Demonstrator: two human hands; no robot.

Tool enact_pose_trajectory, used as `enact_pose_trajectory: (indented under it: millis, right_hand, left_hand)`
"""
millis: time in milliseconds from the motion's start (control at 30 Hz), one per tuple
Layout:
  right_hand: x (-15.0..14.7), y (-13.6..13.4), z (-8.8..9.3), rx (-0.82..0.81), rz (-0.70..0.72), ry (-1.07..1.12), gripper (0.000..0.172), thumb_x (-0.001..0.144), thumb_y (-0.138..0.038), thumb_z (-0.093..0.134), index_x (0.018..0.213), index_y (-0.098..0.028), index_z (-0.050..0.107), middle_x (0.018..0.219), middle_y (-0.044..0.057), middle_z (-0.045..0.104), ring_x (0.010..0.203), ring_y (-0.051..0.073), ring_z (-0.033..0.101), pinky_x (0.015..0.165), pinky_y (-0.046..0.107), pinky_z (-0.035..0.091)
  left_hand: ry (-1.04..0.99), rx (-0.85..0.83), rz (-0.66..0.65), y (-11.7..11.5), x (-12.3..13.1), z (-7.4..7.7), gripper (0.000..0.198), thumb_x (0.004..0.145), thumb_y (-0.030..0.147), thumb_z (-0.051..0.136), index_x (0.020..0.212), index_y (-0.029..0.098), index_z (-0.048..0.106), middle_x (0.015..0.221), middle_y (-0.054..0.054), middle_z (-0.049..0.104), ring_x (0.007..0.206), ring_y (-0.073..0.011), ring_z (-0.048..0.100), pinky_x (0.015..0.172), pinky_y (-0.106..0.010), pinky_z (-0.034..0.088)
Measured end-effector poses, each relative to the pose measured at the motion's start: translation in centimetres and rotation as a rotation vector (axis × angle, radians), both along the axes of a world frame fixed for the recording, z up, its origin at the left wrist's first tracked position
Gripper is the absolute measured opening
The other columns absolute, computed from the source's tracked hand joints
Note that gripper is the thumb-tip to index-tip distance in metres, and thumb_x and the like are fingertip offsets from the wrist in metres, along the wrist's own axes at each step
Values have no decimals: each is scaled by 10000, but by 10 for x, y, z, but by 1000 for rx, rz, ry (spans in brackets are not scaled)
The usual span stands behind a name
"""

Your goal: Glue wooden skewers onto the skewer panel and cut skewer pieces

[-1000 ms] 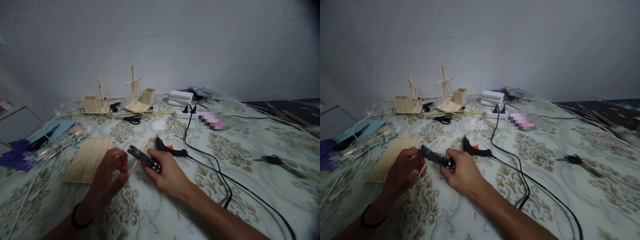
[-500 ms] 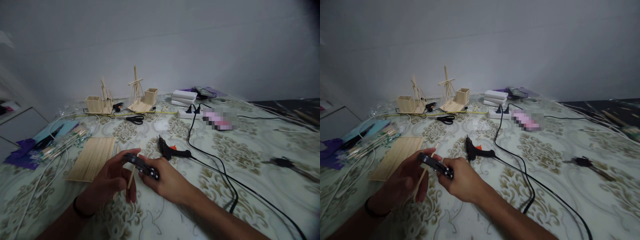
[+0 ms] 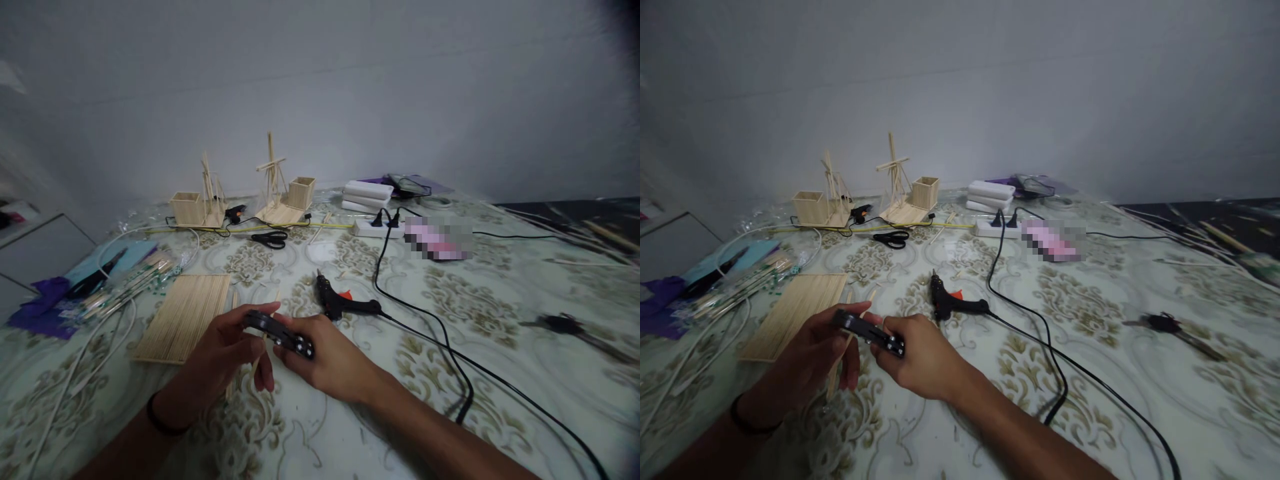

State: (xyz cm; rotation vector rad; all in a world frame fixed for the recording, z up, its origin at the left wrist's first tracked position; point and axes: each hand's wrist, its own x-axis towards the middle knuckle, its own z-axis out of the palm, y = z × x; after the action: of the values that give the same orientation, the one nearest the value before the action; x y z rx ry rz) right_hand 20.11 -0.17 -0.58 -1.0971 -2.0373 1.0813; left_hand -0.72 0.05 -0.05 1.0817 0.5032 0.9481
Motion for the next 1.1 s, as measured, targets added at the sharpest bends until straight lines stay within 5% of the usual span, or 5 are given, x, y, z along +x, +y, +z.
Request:
enact_pose_trajectory:
  millis: [233, 400, 600, 1100]
  right_hand:
    - [1, 0, 5, 0, 23, -4, 124, 909, -177, 632, 903, -178, 756, 756, 13, 756, 650, 156, 628, 647, 264, 439]
    - [2, -1, 8, 3, 2, -6, 115, 899, -183, 662, 833, -199, 755, 740, 15, 770, 636, 163, 658, 637, 264, 452]
    - [4, -2, 11, -13, -2, -9, 88, 879, -180, 689, 822, -200, 754, 717, 9, 761, 622, 161, 655, 620, 259, 446]
    - [6, -2, 12, 15, 27, -19, 103, 909, -199, 683, 844, -188, 763, 730, 12, 758, 628, 157, 660, 618, 250, 442]
  left_hand:
    - [37, 12, 37, 2, 0, -1, 427, 857, 308, 896, 1271, 265, 802, 1246, -125, 816, 645, -181, 804, 585, -254, 635]
    - [58, 32, 8, 4, -2, -5, 430, 874, 304, 880, 1290, 248, 787, 1006, -93, 853, 681, -199, 809, 648, -273, 639]
    - [61, 57, 5, 4, -2, -7, 425, 869, 275, 882, 1282, 280, 782, 1224, -103, 823, 688, -190, 815, 662, -285, 643]
    - [76, 54, 47, 0, 3, -2, 401, 839, 306, 913, 1216, 241, 794, 1183, -106, 824, 672, -173, 800, 644, -258, 605]
